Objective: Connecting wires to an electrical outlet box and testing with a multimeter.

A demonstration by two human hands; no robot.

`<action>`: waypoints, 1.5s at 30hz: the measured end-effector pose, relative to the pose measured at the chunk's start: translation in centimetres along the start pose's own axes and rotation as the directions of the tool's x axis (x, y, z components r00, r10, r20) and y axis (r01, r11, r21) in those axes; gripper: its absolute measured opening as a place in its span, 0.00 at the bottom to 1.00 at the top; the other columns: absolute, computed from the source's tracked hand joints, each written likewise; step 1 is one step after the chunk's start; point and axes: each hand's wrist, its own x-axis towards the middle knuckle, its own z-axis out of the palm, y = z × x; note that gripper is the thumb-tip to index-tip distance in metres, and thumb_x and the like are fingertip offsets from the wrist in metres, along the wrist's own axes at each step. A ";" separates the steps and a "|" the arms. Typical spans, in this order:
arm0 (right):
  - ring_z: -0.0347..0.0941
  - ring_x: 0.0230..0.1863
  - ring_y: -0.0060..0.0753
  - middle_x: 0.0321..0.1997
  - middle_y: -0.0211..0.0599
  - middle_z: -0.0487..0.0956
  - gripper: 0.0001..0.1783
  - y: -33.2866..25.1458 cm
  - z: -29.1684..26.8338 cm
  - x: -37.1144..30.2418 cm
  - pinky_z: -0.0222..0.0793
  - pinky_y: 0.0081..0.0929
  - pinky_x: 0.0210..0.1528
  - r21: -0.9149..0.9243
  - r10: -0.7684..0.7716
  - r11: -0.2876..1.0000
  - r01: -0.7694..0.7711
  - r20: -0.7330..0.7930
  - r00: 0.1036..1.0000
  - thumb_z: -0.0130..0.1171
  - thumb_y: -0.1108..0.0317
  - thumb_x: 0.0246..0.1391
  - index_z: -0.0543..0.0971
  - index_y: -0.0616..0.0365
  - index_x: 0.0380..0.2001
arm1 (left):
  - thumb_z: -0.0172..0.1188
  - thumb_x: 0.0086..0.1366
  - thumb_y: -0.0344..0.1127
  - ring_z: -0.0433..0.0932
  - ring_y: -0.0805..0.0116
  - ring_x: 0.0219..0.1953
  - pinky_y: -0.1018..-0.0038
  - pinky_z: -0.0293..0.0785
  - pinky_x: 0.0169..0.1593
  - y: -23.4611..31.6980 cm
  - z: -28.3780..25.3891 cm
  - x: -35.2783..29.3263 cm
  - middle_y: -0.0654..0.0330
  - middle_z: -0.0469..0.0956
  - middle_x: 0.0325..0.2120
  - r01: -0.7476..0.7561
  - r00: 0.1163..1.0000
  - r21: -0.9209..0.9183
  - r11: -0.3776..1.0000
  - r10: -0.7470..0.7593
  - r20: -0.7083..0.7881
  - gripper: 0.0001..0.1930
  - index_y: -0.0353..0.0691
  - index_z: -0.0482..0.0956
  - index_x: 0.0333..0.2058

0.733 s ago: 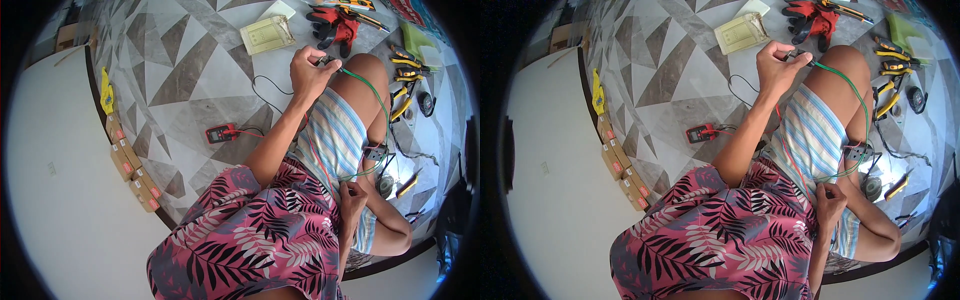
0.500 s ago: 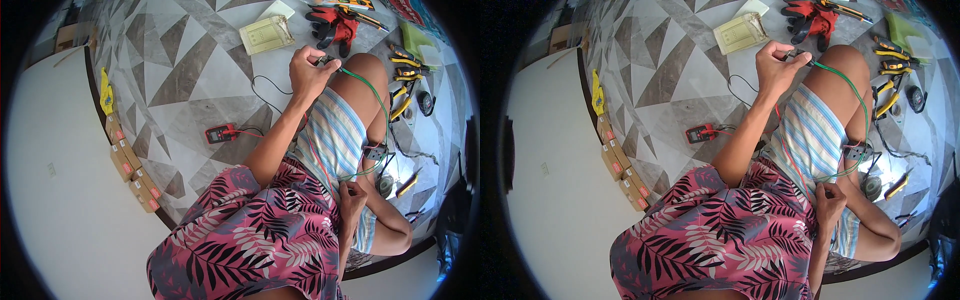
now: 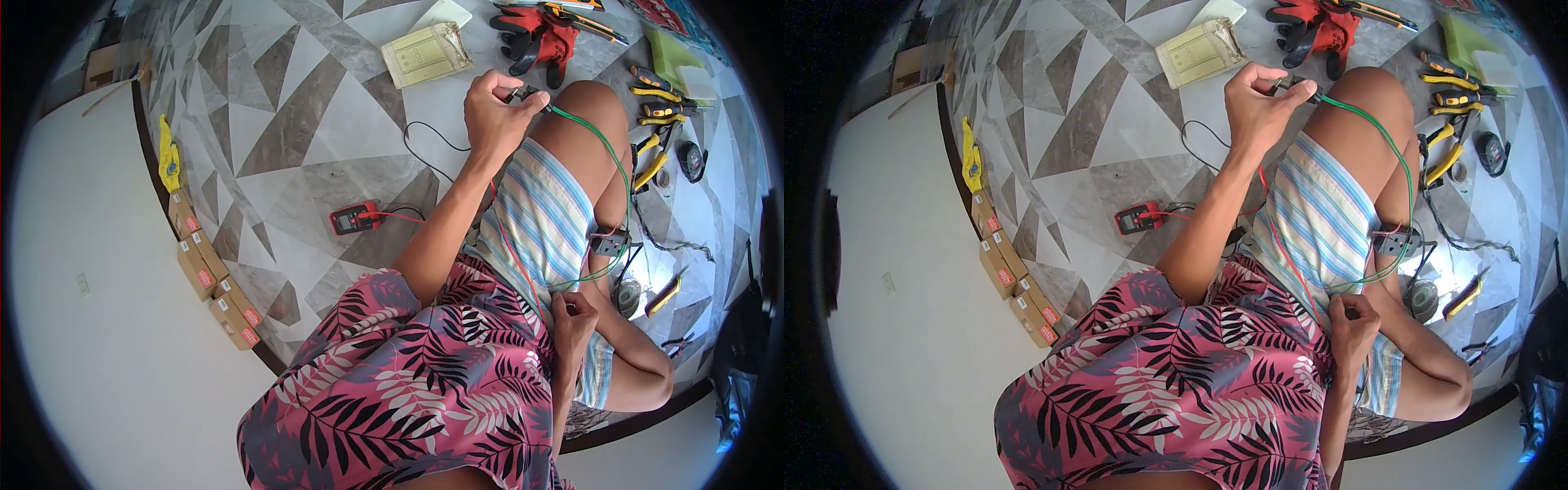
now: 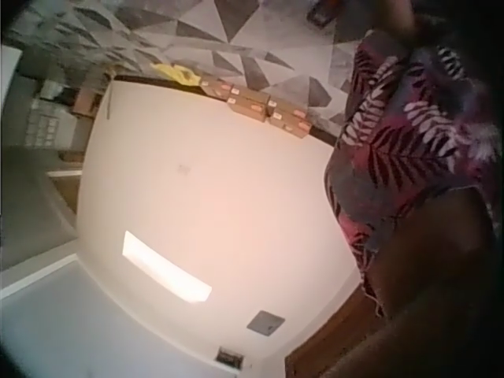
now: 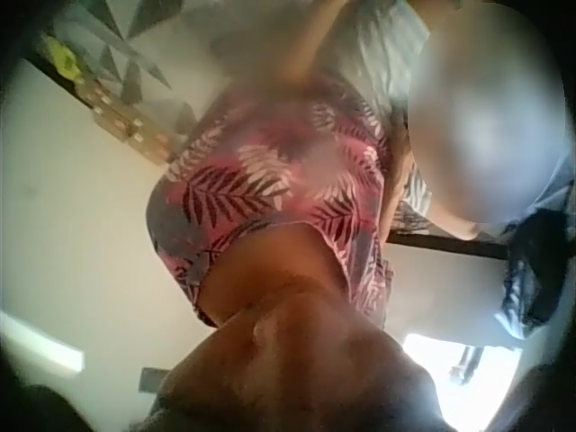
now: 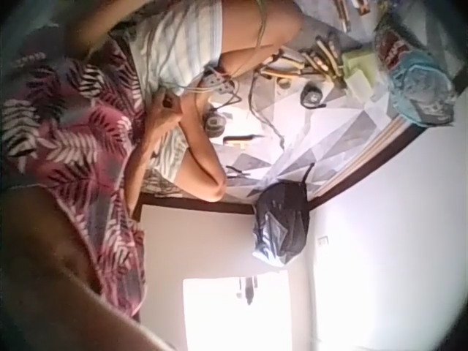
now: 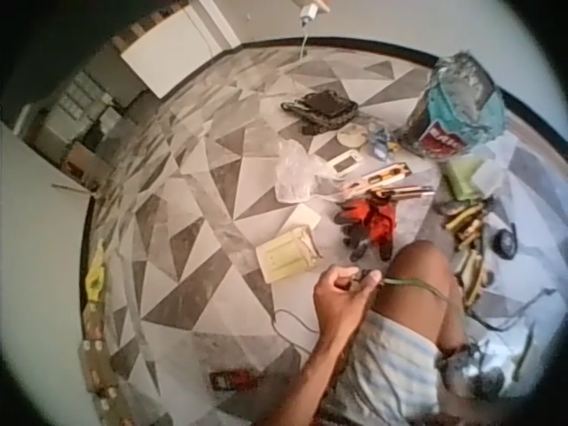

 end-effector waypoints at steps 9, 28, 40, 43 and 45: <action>0.74 0.26 0.18 0.23 0.34 0.81 0.08 0.0 0.0 0.1 0.69 0.19 0.30 0.004 0.001 1.000 -0.001 0.017 1.000 0.65 0.72 0.54 0.82 0.70 0.29 | 0.82 0.42 0.39 0.73 0.65 0.28 0.66 0.73 0.35 0.0 -0.2 0.1 0.59 0.75 0.26 0.019 1.000 0.007 1.000 -0.019 0.016 0.22 0.34 0.80 0.30; 0.76 0.28 0.25 0.32 0.41 0.84 0.12 -0.3 -1.4 -0.6 0.72 0.25 0.35 0.004 0.026 1.000 -0.026 0.046 0.999 0.65 0.70 0.54 0.84 0.67 0.40 | 0.83 0.45 0.42 0.65 0.79 0.22 0.77 0.65 0.28 -0.2 -0.1 0.0 0.70 0.70 0.20 -0.036 0.999 -0.067 0.997 0.036 -0.001 0.22 0.34 0.82 0.31; 0.75 0.27 0.21 0.27 0.36 0.83 0.11 -0.8 -0.2 0.6 0.71 0.22 0.32 0.060 0.007 0.998 -0.011 0.064 0.998 0.68 0.68 0.55 0.84 0.68 0.33 | 0.83 0.43 0.42 0.67 0.77 0.24 0.76 0.68 0.29 -0.5 -0.5 0.4 0.69 0.70 0.21 -0.093 0.995 -0.049 0.995 0.090 -0.045 0.22 0.34 0.82 0.30; 0.73 0.26 0.19 0.24 0.34 0.80 0.11 -0.6 -0.5 0.7 0.68 0.23 0.30 -0.013 -0.048 0.999 0.049 0.049 0.998 0.67 0.68 0.55 0.84 0.69 0.32 | 0.84 0.44 0.44 0.65 0.80 0.23 0.79 0.64 0.27 -1.3 0.1 0.5 0.72 0.70 0.20 -0.150 0.989 -0.118 0.981 0.148 -0.031 0.22 0.37 0.82 0.28; 0.69 0.25 0.17 0.22 0.31 0.77 0.11 -0.3 -1.1 0.7 0.64 0.22 0.27 -0.056 -0.065 0.996 0.068 0.055 0.996 0.66 0.68 0.56 0.83 0.69 0.30 | 0.84 0.41 0.45 0.68 0.78 0.25 0.76 0.68 0.29 -1.5 1.2 0.4 0.69 0.72 0.21 -0.188 0.980 -0.073 0.979 0.182 -0.076 0.24 0.36 0.82 0.28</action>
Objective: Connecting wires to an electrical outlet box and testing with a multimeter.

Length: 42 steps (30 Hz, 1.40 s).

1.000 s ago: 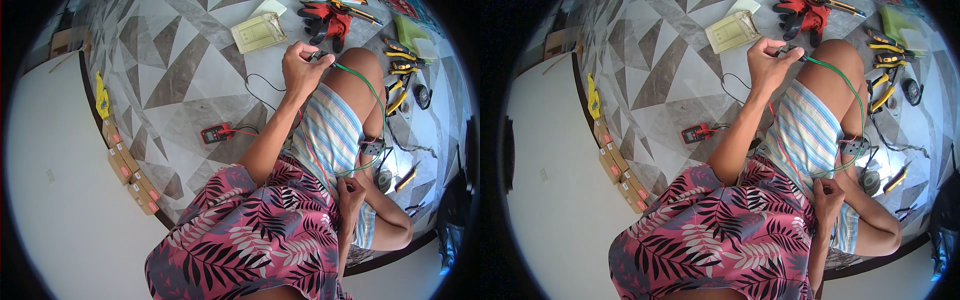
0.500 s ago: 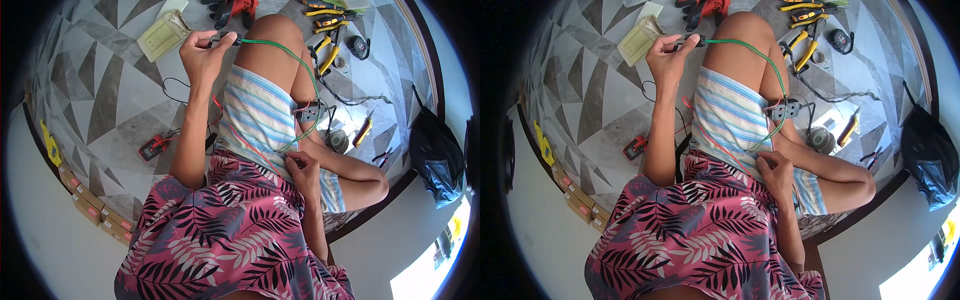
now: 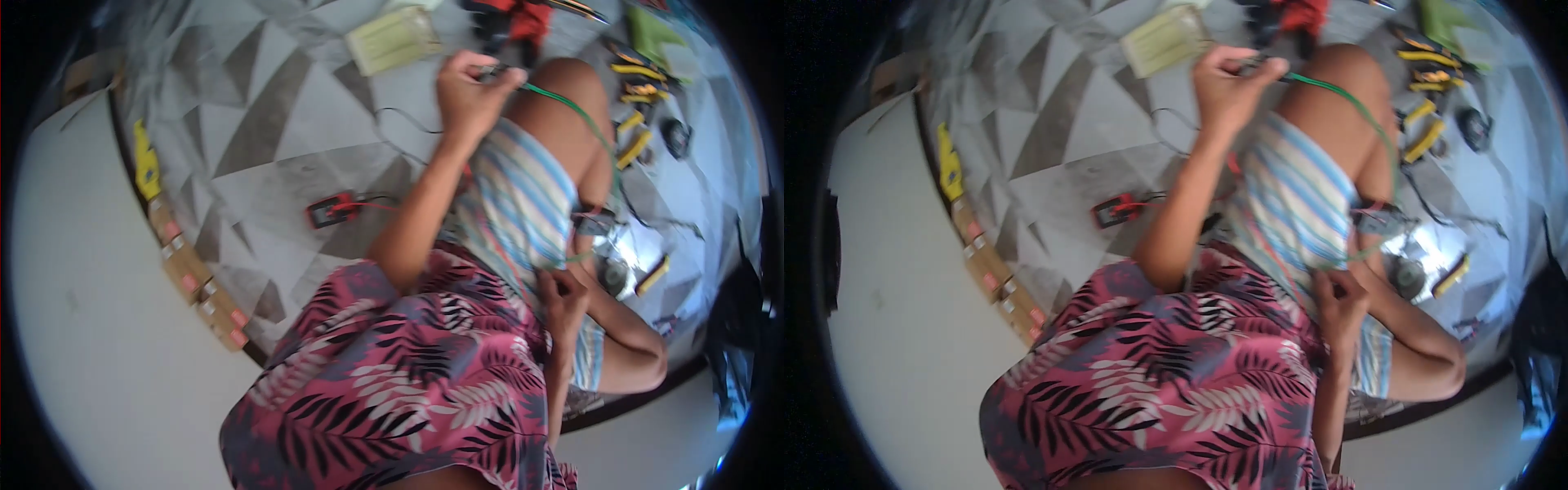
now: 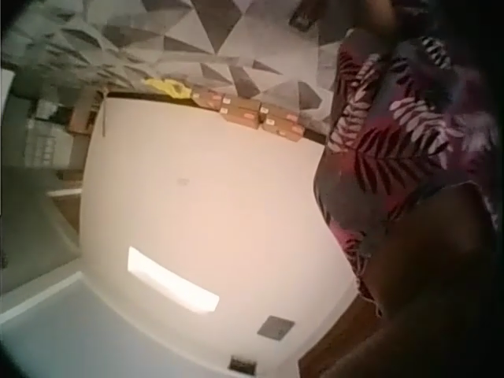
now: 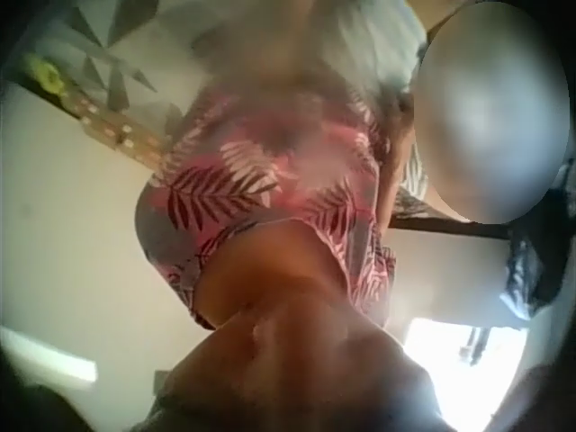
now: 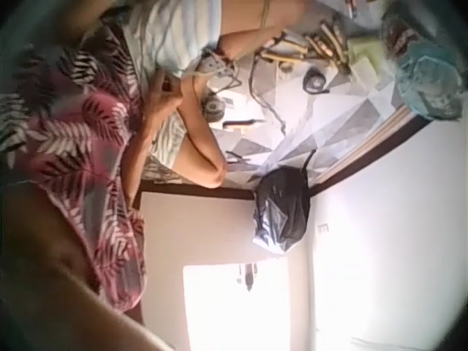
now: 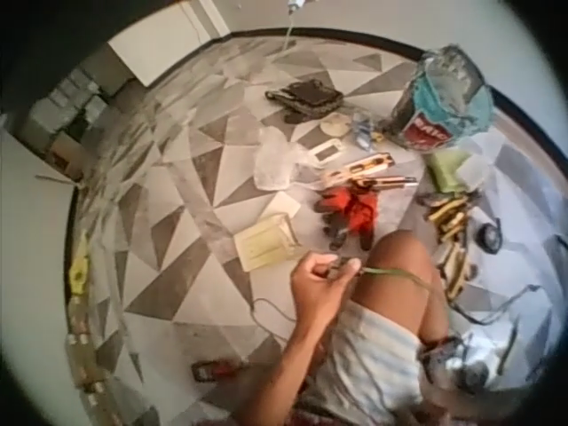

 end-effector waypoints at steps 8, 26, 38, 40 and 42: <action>0.62 0.22 0.13 0.20 0.25 0.72 0.11 -0.1 0.3 0.2 0.55 0.19 0.24 0.060 -0.010 0.998 0.008 0.029 1.000 0.63 0.69 0.57 0.80 0.68 0.28 | 0.82 0.44 0.39 0.71 0.76 0.23 0.74 0.69 0.27 0.7 -0.8 0.0 0.65 0.73 0.20 0.074 0.997 0.113 0.991 -0.076 0.012 0.21 0.34 0.80 0.31; 0.67 0.22 0.16 0.20 0.28 0.75 0.10 -0.2 0.7 -0.1 0.63 0.20 0.26 0.075 0.034 0.997 -0.033 -0.009 0.999 0.65 0.70 0.54 0.80 0.68 0.27 | 0.76 0.48 0.34 0.71 0.68 0.34 0.72 0.74 0.38 1.3 0.3 -0.4 0.55 0.70 0.39 0.198 0.980 0.007 0.980 -0.198 0.025 0.26 0.34 0.76 0.46; 0.70 0.23 0.18 0.21 0.32 0.78 0.10 -0.4 0.3 -0.2 0.67 0.22 0.28 0.051 0.043 0.998 -0.042 -0.009 0.999 0.66 0.69 0.53 0.81 0.69 0.28 | 0.79 0.48 0.34 0.69 0.77 0.29 0.77 0.71 0.31 2.0 0.4 -0.3 0.61 0.73 0.33 0.135 0.991 0.076 0.988 -0.136 0.007 0.27 0.31 0.79 0.45; 0.70 0.23 0.18 0.21 0.32 0.78 0.10 -0.2 0.3 -0.2 0.67 0.22 0.29 0.060 0.034 0.998 -0.033 -0.005 0.999 0.66 0.69 0.53 0.81 0.69 0.28 | 0.78 0.48 0.33 0.70 0.78 0.29 0.78 0.70 0.31 2.0 0.5 -0.3 0.63 0.75 0.32 0.123 0.992 0.069 0.990 -0.123 -0.001 0.26 0.31 0.79 0.44; 0.70 0.23 0.18 0.21 0.32 0.78 0.10 -0.1 0.3 -0.2 0.67 0.22 0.29 0.068 0.024 0.997 -0.024 -0.002 1.000 0.66 0.69 0.53 0.81 0.69 0.28 | 0.78 0.48 0.33 0.70 0.78 0.28 0.78 0.70 0.31 2.0 0.6 -0.3 0.63 0.75 0.31 0.119 0.993 0.067 0.991 -0.120 0.004 0.25 0.31 0.80 0.44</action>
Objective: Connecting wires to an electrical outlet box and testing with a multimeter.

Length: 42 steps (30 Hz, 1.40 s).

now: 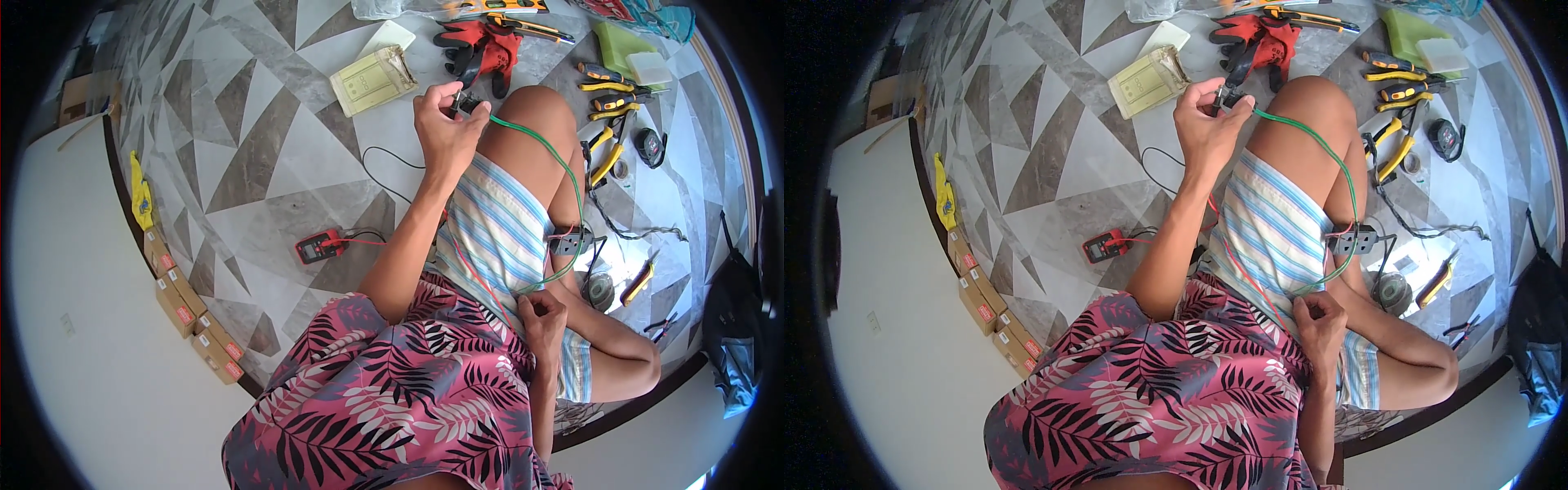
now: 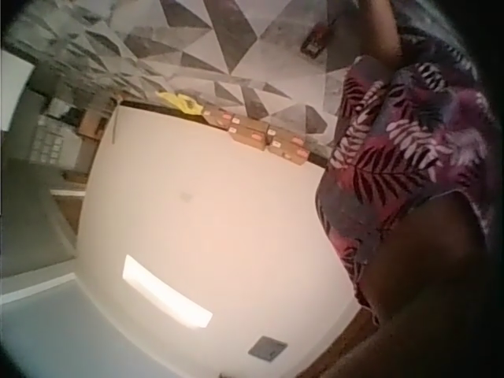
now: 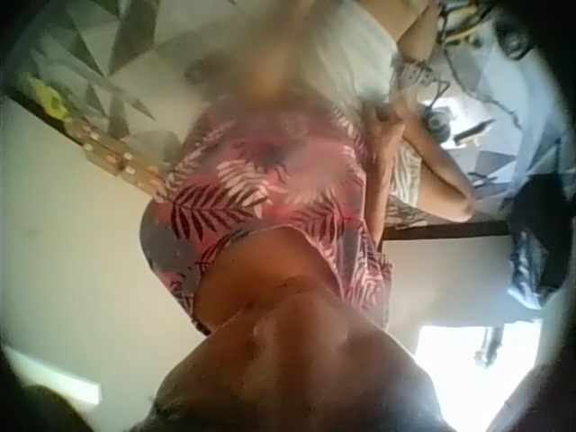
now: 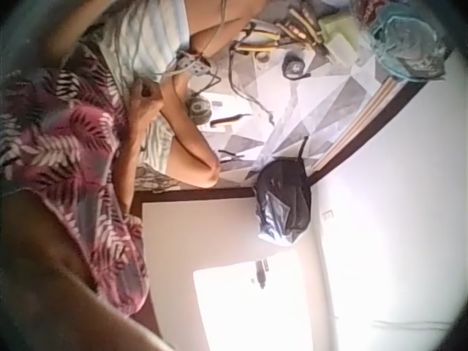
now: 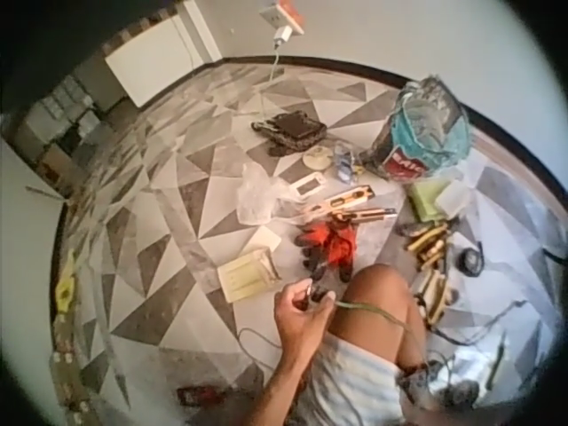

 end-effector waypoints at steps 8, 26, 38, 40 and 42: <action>0.69 0.23 0.18 0.21 0.31 0.77 0.10 -0.2 0.1 0.1 0.66 0.22 0.28 0.000 0.006 1.000 -0.006 0.005 1.000 0.66 0.70 0.53 0.81 0.69 0.28 | 0.78 0.48 0.31 0.70 0.80 0.26 0.79 0.69 0.29 -0.2 -0.1 0.3 0.64 0.76 0.29 -0.004 1.000 -0.039 0.999 0.004 0.020 0.23 0.32 0.80 0.43; 0.67 0.24 0.14 0.21 0.27 0.76 0.08 0.6 0.2 0.3 0.62 0.19 0.26 -0.001 -0.052 0.999 0.052 0.028 0.998 0.64 0.72 0.56 0.80 0.67 0.27 | 0.77 0.46 0.30 0.71 0.74 0.29 0.76 0.74 0.31 0.7 -0.3 0.1 0.58 0.69 0.38 -0.003 1.000 -0.018 1.000 0.003 -0.006 0.22 0.34 0.82 0.42; 0.69 0.25 0.15 0.22 0.28 0.77 0.08 0.9 0.1 0.3 0.65 0.19 0.28 -0.018 -0.048 0.999 0.049 0.037 0.998 0.64 0.72 0.56 0.80 0.68 0.28 | 0.77 0.46 0.32 0.71 0.73 0.29 0.76 0.74 0.31 0.6 -0.4 0.1 0.58 0.69 0.37 0.009 1.000 -0.028 1.000 -0.009 0.004 0.22 0.34 0.82 0.42; 0.69 0.25 0.16 0.23 0.28 0.77 0.08 1.0 0.0 0.3 0.65 0.19 0.29 -0.009 -0.052 0.999 0.053 0.036 0.998 0.64 0.72 0.56 0.80 0.68 0.28 | 0.77 0.47 0.33 0.71 0.73 0.30 0.76 0.74 0.31 0.7 -0.4 0.1 0.58 0.70 0.37 0.013 1.000 -0.024 1.000 -0.014 -0.004 0.22 0.34 0.83 0.42; 0.70 0.25 0.16 0.23 0.29 0.77 0.08 1.1 0.1 0.4 0.66 0.19 0.29 0.001 -0.056 0.998 0.056 0.036 0.998 0.64 0.72 0.55 0.81 0.68 0.29 | 0.77 0.47 0.33 0.72 0.73 0.31 0.76 0.74 0.31 0.6 -0.5 0.0 0.58 0.70 0.37 0.000 1.000 -0.021 1.000 0.000 -0.011 0.22 0.34 0.83 0.42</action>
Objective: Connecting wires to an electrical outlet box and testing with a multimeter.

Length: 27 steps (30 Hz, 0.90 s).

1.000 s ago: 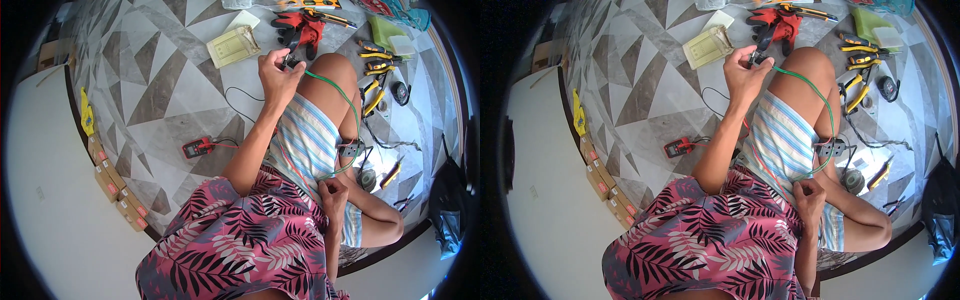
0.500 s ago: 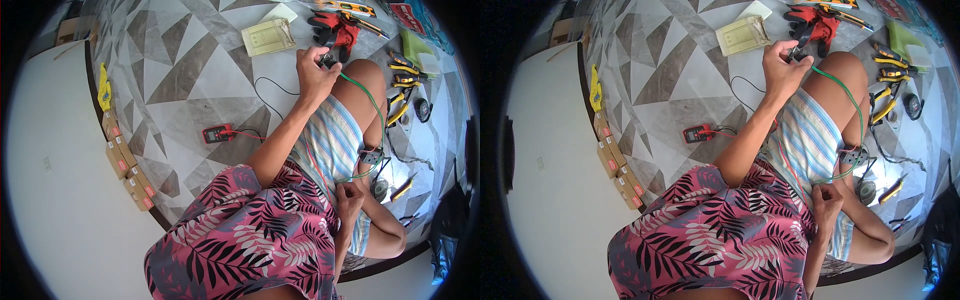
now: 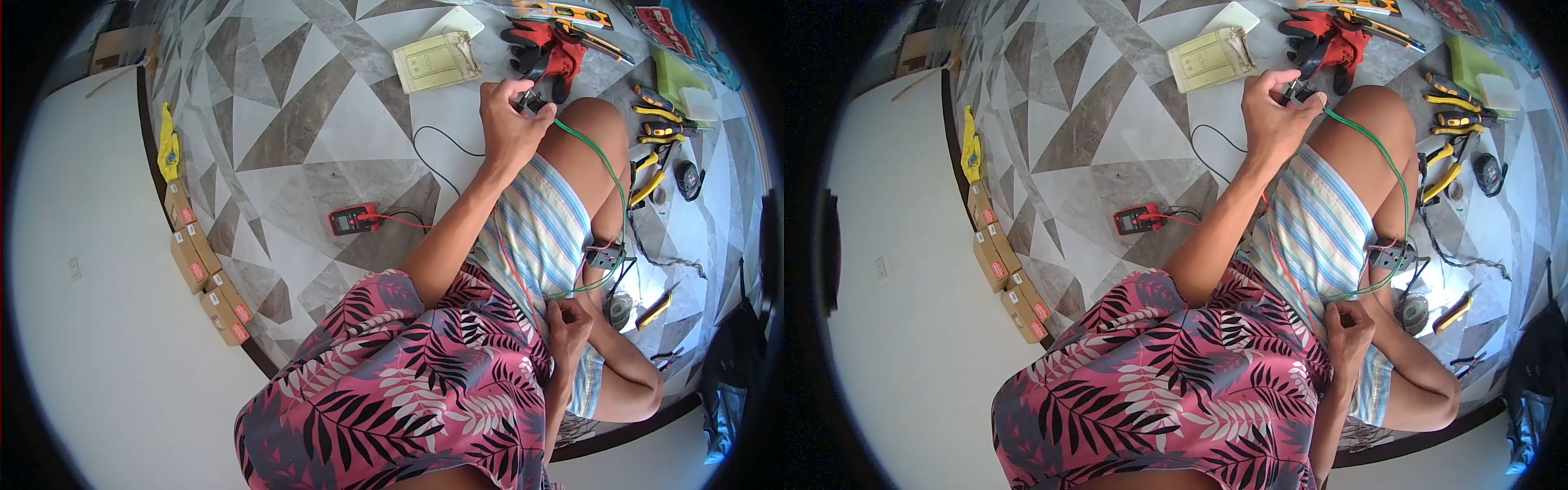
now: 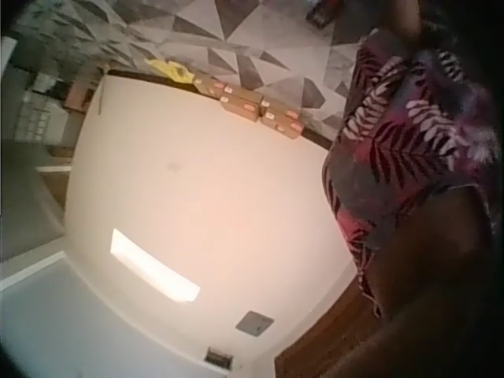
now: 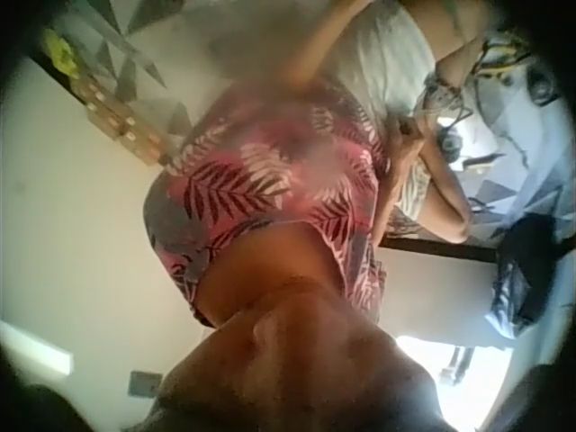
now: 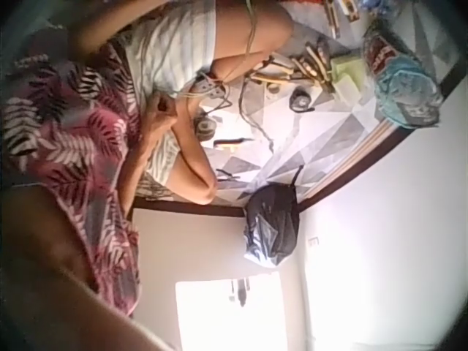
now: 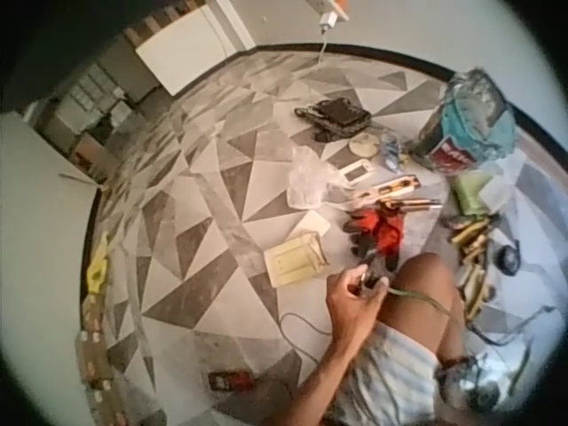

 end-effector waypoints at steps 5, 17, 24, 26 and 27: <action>0.71 0.26 0.17 0.23 0.30 0.78 0.07 0.0 -0.1 0.0 0.67 0.20 0.30 -0.021 0.021 1.000 -0.021 -0.008 1.000 0.64 0.73 0.54 0.81 0.68 0.28 | 0.77 0.47 0.35 0.72 0.71 0.33 0.76 0.74 0.32 -0.3 -0.1 -0.2 0.57 0.71 0.37 -0.029 1.000 -0.009 1.000 0.029 0.005 0.22 0.35 0.83 0.42; 0.72 0.24 0.20 0.21 0.35 0.79 0.10 -1.2 0.2 -0.1 0.68 0.23 0.30 -0.035 0.037 0.999 -0.039 -0.047 0.998 0.65 0.70 0.53 0.81 0.70 0.28 | 0.79 0.47 0.37 0.71 0.58 0.37 0.63 0.71 0.43 -1.0 -0.6 -0.1 0.53 0.73 0.35 -0.091 0.996 0.101 0.991 0.088 0.032 0.24 0.33 0.75 0.38; 0.70 0.23 0.18 0.21 0.33 0.78 0.10 -1.2 0.1 0.0 0.67 0.23 0.28 -0.049 0.043 0.998 -0.045 -0.046 0.998 0.65 0.70 0.53 0.81 0.69 0.27 | 0.79 0.47 0.36 0.71 0.58 0.36 0.63 0.71 0.42 -0.4 -0.4 0.0 0.53 0.72 0.36 -0.058 0.997 0.087 0.994 0.054 0.052 0.23 0.34 0.76 0.37; 0.70 0.23 0.18 0.21 0.32 0.78 0.10 -0.9 0.1 0.0 0.66 0.23 0.28 -0.026 0.036 0.999 -0.037 -0.043 0.998 0.65 0.70 0.53 0.81 0.69 0.27 | 0.79 0.47 0.35 0.71 0.59 0.36 0.63 0.71 0.42 -0.3 -0.4 0.0 0.53 0.72 0.36 -0.049 0.998 0.095 0.994 0.045 0.048 0.23 0.33 0.75 0.38; 0.70 0.23 0.18 0.21 0.32 0.78 0.10 -0.8 0.1 0.0 0.66 0.23 0.28 -0.026 0.036 0.999 -0.037 -0.043 0.998 0.65 0.70 0.53 0.81 0.69 0.27 | 0.79 0.47 0.35 0.71 0.59 0.36 0.63 0.71 0.42 -0.3 -0.4 0.0 0.53 0.72 0.36 -0.049 0.998 0.094 0.994 0.045 0.049 0.23 0.33 0.75 0.38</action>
